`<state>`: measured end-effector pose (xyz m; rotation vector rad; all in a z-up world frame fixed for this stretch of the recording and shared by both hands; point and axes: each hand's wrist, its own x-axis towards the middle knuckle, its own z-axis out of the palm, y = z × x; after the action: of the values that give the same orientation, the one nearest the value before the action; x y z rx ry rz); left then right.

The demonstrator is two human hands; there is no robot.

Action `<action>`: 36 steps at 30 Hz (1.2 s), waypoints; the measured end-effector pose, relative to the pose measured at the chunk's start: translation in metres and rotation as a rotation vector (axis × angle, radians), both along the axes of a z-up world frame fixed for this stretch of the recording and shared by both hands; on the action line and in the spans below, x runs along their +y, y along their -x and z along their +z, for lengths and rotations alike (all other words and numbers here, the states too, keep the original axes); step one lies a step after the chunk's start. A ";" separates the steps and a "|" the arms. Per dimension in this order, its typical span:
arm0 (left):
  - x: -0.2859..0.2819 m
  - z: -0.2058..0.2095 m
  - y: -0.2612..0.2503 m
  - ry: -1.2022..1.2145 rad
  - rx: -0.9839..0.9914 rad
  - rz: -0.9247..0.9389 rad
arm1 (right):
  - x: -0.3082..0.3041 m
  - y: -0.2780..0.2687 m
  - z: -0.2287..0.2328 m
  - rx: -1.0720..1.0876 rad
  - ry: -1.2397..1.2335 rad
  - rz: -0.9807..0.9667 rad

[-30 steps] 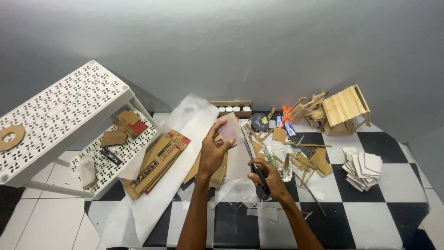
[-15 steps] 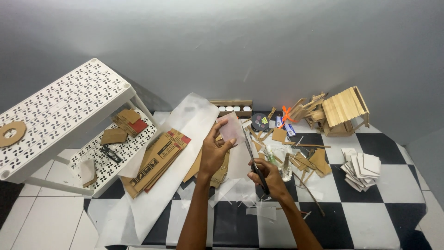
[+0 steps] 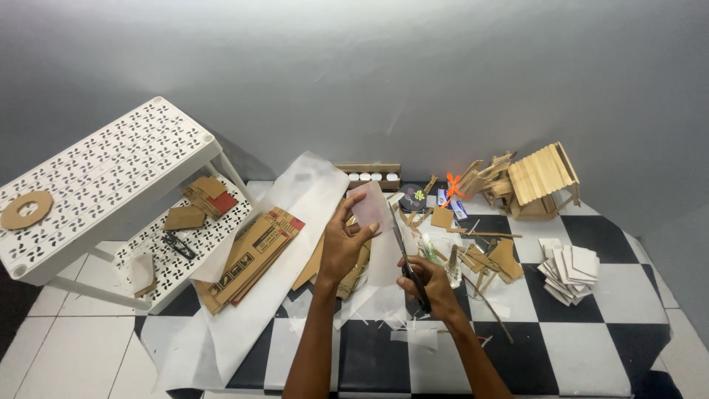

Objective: Cutting a small piece of red material with scissors and applying glue to it for a model-making project.

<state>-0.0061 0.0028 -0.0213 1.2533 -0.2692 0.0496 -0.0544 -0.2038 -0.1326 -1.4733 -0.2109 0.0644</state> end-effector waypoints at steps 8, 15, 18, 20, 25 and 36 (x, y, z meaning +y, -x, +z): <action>0.001 -0.002 0.008 -0.007 -0.027 -0.010 | 0.008 0.011 0.018 0.016 0.092 -0.094; 0.003 -0.034 0.020 -0.065 0.052 0.054 | 0.029 -0.004 -0.001 0.159 0.974 -0.117; 0.000 -0.067 0.027 -0.045 0.118 0.077 | 0.048 0.002 0.000 0.305 1.188 -0.108; -0.002 -0.082 0.030 -0.053 0.164 0.089 | 0.057 0.000 -0.009 0.159 1.252 -0.095; -0.001 -0.102 0.031 -0.107 0.222 0.088 | 0.059 -0.016 -0.056 0.060 1.414 -0.031; -0.001 -0.094 0.031 -0.133 0.231 0.087 | 0.061 -0.003 0.001 -0.064 1.223 -0.012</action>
<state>-0.0373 0.0018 -0.1155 1.3888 -0.0179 -0.0395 -0.0512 -0.1430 -0.1312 -2.6962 -0.2224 0.1518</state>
